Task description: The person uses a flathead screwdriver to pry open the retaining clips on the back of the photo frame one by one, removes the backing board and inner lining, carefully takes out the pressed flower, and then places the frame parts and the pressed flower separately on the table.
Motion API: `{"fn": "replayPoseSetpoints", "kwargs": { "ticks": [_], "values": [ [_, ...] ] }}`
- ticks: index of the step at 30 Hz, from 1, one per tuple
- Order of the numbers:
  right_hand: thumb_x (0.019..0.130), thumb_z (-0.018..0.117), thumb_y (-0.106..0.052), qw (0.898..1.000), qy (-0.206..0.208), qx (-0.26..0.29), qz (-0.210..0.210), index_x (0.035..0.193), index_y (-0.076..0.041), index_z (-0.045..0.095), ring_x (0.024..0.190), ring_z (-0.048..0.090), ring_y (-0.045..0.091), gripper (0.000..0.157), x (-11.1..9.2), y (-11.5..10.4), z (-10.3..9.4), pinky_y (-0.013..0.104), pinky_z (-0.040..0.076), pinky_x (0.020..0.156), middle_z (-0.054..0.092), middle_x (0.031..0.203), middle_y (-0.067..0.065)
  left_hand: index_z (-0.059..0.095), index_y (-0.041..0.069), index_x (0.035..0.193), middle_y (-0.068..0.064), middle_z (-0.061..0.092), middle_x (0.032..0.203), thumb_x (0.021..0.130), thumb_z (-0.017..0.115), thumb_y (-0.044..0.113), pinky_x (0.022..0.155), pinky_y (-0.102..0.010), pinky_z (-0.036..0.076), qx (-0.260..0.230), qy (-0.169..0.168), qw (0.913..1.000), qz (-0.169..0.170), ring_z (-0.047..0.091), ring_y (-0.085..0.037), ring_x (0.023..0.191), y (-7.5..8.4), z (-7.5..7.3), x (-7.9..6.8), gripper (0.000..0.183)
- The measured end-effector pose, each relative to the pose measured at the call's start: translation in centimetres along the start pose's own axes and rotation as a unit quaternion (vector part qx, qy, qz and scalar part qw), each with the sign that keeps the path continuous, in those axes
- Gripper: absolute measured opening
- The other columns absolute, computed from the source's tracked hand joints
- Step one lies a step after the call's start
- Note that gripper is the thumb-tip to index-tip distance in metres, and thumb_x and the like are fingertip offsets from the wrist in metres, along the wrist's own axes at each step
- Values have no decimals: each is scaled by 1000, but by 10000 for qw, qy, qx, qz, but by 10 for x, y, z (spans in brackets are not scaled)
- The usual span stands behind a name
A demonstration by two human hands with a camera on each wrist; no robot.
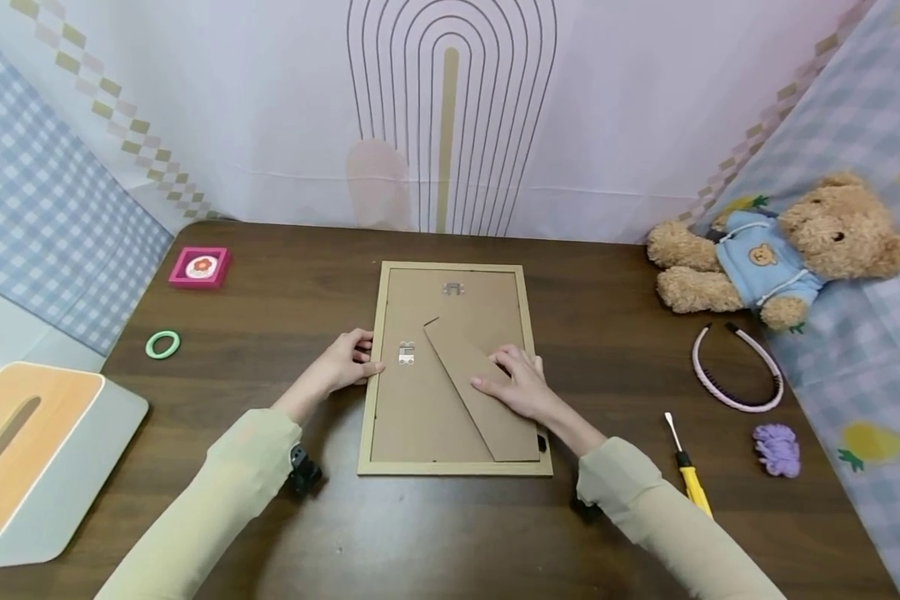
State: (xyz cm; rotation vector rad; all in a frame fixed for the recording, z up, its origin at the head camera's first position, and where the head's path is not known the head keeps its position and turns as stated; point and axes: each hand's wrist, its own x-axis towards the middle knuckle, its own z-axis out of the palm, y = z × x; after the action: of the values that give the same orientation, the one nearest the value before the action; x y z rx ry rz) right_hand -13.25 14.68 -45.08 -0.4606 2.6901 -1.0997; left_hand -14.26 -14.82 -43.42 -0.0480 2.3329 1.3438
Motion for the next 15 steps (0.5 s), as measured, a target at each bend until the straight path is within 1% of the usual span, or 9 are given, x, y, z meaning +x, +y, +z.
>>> {"fn": "replayPoseSetpoints", "kwargs": {
  "ticks": [3,7,9,11,13,15],
  "values": [
    [80,70,-30,9994,268,82,-206,93,-11,63,113,44,34,24,-1,5,3,50,26,94,54,117,13,34,-7,136,-24,39,129,87,62,4,74,-29,56,-432,-10,9990,-124,47,-27,109,-2,0,1,57],
    [79,71,-29,9977,401,323,-439,89,-13,62,108,43,32,21,-1,9,5,48,28,91,54,113,10,34,-6,138,-23,41,125,87,61,2,71,-26,57,-745,79,9971,-135,49,-23,105,-4,0,-1,59],
    [79,72,-29,9967,430,416,-549,87,-13,61,106,43,31,20,-1,9,5,46,27,91,54,111,9,35,-6,139,-22,42,123,87,59,0,72,-26,57,-759,121,9970,-66,49,-21,103,-5,-1,-2,58],
    [78,72,-28,9958,508,372,-660,85,-12,61,104,45,30,21,-1,10,6,46,26,91,54,108,9,34,-7,139,-23,42,121,87,57,-2,73,-26,57,-724,145,9972,64,50,-21,101,-6,-1,-2,57],
    [76,73,-27,9953,629,208,-711,85,-11,62,103,48,30,21,-1,10,7,45,27,91,54,107,10,34,-8,138,-23,42,120,87,57,-3,74,-27,57,-694,174,9973,174,51,-21,100,-7,0,-2,56],
    [75,74,-28,9947,755,-2,-700,86,-10,64,103,47,31,24,-1,10,10,45,27,89,52,108,11,35,-8,138,-23,42,118,87,57,-3,74,-27,57,-655,229,9973,230,51,-22,100,-9,0,-2,56]
  ]
}}
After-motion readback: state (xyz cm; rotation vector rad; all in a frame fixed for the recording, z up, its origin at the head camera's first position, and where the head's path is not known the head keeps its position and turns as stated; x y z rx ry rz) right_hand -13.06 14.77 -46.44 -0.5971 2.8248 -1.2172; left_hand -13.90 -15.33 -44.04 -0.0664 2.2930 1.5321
